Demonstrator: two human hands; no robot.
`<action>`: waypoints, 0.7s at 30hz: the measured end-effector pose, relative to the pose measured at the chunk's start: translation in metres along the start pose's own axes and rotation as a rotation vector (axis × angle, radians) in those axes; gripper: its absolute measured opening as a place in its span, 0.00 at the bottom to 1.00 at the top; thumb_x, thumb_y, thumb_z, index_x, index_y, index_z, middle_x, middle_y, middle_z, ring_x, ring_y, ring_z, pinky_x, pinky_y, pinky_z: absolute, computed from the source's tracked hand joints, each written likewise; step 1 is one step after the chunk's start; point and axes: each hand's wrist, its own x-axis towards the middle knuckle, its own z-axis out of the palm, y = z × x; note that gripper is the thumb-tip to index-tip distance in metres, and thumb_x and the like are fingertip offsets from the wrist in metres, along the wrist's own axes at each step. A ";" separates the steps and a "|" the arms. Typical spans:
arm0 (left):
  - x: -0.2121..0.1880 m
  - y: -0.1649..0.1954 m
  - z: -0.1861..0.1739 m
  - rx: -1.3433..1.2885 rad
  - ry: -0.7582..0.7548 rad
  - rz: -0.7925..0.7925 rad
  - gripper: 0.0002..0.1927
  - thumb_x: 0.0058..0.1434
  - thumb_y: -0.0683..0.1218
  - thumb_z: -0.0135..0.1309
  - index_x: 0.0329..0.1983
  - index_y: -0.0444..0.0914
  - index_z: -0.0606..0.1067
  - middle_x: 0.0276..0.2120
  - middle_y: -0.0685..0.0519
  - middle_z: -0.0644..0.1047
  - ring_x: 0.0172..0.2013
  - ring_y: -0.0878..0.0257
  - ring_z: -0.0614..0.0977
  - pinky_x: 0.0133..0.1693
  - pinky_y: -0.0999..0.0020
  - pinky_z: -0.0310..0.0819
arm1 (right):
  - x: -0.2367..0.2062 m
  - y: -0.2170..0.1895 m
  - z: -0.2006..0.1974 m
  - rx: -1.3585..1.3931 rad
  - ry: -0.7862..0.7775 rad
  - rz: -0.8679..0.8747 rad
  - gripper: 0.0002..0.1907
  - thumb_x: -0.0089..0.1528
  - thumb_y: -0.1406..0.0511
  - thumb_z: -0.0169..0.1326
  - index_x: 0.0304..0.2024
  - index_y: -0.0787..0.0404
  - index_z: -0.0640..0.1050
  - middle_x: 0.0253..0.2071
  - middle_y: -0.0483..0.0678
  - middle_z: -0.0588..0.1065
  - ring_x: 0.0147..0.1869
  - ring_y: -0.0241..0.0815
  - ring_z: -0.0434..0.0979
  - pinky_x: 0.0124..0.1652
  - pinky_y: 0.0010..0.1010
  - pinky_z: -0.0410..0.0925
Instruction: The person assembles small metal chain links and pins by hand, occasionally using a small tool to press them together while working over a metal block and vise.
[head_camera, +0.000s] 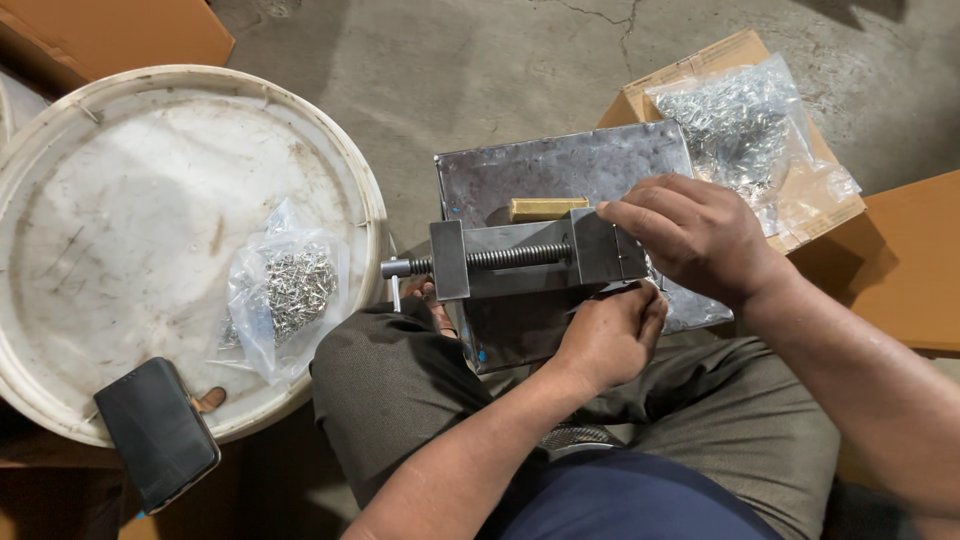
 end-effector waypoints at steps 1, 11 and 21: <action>0.000 0.001 0.000 0.004 -0.010 -0.013 0.14 0.71 0.52 0.46 0.40 0.39 0.76 0.33 0.42 0.81 0.39 0.41 0.82 0.42 0.50 0.76 | -0.001 0.001 0.000 -0.003 0.002 -0.009 0.14 0.61 0.74 0.56 0.48 0.59 0.78 0.38 0.47 0.79 0.46 0.46 0.83 0.41 0.34 0.76; 0.002 0.004 -0.004 0.040 -0.056 -0.076 0.16 0.71 0.52 0.45 0.39 0.38 0.77 0.33 0.43 0.81 0.37 0.43 0.83 0.42 0.52 0.77 | -0.002 0.002 0.002 0.018 0.032 -0.092 0.13 0.63 0.70 0.58 0.50 0.56 0.78 0.40 0.46 0.80 0.48 0.46 0.83 0.42 0.34 0.77; 0.002 0.003 -0.001 -0.028 -0.022 -0.044 0.14 0.70 0.52 0.47 0.41 0.38 0.76 0.33 0.42 0.81 0.37 0.42 0.83 0.40 0.51 0.76 | -0.029 0.000 0.003 0.207 0.135 0.228 0.14 0.66 0.75 0.57 0.54 0.60 0.78 0.51 0.52 0.80 0.50 0.45 0.83 0.47 0.29 0.75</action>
